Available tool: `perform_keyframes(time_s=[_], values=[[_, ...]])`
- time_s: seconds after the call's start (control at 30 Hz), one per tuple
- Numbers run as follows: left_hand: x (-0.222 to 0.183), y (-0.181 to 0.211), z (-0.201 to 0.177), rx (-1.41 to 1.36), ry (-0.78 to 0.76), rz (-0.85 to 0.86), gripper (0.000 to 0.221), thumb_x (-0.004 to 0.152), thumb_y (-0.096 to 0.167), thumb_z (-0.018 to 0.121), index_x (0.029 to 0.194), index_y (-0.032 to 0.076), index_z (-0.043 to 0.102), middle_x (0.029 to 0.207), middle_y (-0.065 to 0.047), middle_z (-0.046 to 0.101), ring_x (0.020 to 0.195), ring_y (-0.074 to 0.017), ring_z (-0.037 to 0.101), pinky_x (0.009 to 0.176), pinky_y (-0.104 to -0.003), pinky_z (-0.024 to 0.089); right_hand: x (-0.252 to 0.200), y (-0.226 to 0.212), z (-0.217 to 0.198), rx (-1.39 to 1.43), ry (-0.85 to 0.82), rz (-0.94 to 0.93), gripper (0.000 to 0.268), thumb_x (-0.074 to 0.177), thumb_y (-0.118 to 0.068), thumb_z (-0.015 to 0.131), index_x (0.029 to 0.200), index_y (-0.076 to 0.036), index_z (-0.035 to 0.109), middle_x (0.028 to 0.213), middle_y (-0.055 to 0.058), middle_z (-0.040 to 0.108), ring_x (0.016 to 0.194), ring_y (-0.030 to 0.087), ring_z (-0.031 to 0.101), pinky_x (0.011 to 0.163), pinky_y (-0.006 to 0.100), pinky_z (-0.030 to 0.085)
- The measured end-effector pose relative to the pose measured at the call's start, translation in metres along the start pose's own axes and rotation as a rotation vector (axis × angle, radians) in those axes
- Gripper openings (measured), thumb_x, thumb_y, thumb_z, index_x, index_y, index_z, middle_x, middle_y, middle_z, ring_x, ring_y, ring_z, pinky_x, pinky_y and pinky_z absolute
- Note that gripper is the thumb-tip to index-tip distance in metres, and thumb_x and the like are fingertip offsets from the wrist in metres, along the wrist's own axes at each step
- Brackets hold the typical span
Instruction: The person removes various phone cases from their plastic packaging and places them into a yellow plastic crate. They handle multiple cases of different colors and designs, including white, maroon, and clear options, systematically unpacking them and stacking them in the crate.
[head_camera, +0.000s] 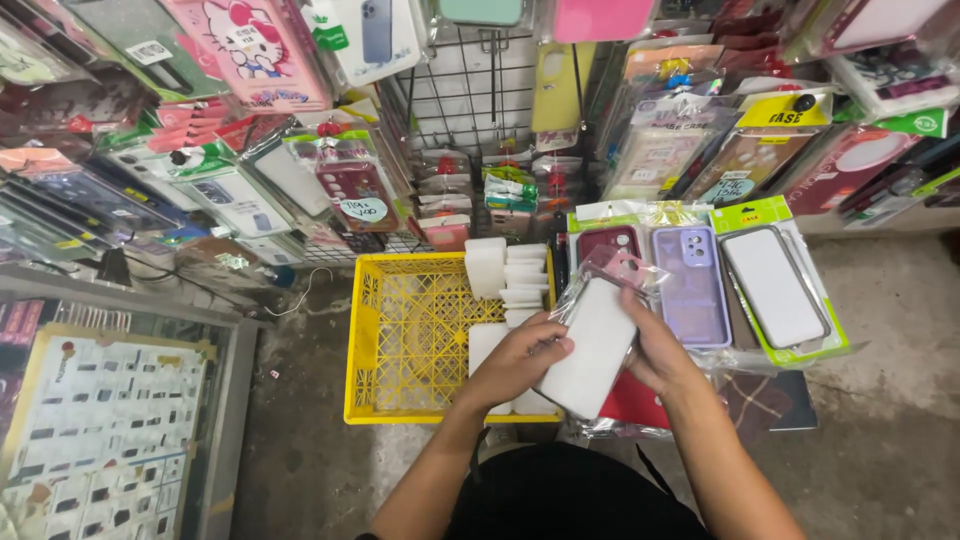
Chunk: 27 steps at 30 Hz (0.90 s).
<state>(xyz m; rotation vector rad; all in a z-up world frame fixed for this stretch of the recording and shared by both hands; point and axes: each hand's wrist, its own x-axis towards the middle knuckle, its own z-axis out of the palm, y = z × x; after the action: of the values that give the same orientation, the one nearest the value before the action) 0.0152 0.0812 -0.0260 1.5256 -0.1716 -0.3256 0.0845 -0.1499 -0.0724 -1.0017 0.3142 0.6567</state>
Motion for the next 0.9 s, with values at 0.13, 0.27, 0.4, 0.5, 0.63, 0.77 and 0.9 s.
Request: perform_keyframes(time_s=[0.13,0.27,0.4,0.5,0.63,0.77,0.9], values=[[-0.003,-0.017,-0.006,-0.205,0.039,0.048,0.019,0.103,0.018,0.061,0.101,-0.001,0.061,0.107,-0.001,0.053,0.101,-0.0112,0.053,0.091,-0.024,0.043,-0.013,0.003,0.024,0.114,-0.032,-0.082,0.059,0.100,-0.050,0.048,0.136,-0.005,0.055,0.124,0.014,0.069,0.106,0.025,0.071,0.087,0.041,0.060],[-0.011,-0.021,-0.014,-0.357,0.089,-0.042,0.019,0.107,0.020,0.057,0.106,0.002,0.062,0.104,-0.002,0.058,0.100,-0.0105,0.053,0.091,-0.023,0.043,-0.019,0.017,0.043,0.091,0.036,-0.156,0.050,0.104,-0.038,0.047,0.139,-0.003,0.054,0.129,0.011,0.067,0.113,0.022,0.067,0.097,0.039,0.055],[-0.021,-0.007,-0.017,-0.375,0.293,-0.338,0.019,0.101,0.021,0.057,0.117,0.013,0.063,0.116,0.004,0.065,0.108,-0.0038,0.057,0.095,-0.019,0.044,-0.018,0.039,0.049,0.017,0.082,-0.256,0.039,0.105,-0.019,0.051,0.139,-0.001,0.056,0.127,0.011,0.067,0.115,0.021,0.063,0.100,0.038,0.050],[-0.028,-0.064,-0.027,-0.478,0.055,-0.109,0.023,0.113,0.019,0.058,0.116,-0.003,0.066,0.106,-0.007,0.060,0.097,-0.0131,0.052,0.087,-0.028,0.042,-0.020,0.048,0.054,-0.124,0.095,-0.385,0.036,0.102,-0.009,0.053,0.136,0.001,0.058,0.129,0.010,0.067,0.119,0.018,0.062,0.105,0.034,0.048],[-0.032,-0.028,-0.049,-0.367,0.108,0.064,0.023,0.105,0.019,0.057,0.108,-0.001,0.066,0.126,0.002,0.063,0.113,-0.0070,0.057,0.099,-0.024,0.043,-0.021,0.051,0.066,-0.242,0.163,-0.455,0.039,0.098,-0.006,0.052,0.136,-0.001,0.058,0.128,0.008,0.068,0.117,0.016,0.063,0.104,0.032,0.047],[-0.023,-0.057,-0.089,-0.309,0.225,0.049,0.023,0.106,0.020,0.060,0.110,-0.002,0.069,0.101,0.001,0.066,0.095,-0.0082,0.058,0.089,-0.026,0.047,-0.021,0.048,0.069,-0.107,0.222,-0.506,0.033,0.102,-0.004,0.054,0.134,-0.001,0.059,0.122,0.006,0.068,0.109,0.014,0.064,0.097,0.031,0.050],[-0.004,-0.070,-0.134,-0.210,0.421,0.177,0.022,0.100,0.015,0.068,0.116,-0.001,0.067,0.102,-0.001,0.072,0.092,-0.0088,0.063,0.086,-0.027,0.052,-0.023,0.045,0.065,-0.064,0.256,-0.560,0.029,0.105,-0.005,0.055,0.134,-0.005,0.059,0.117,0.004,0.068,0.105,0.012,0.064,0.090,0.028,0.050]])
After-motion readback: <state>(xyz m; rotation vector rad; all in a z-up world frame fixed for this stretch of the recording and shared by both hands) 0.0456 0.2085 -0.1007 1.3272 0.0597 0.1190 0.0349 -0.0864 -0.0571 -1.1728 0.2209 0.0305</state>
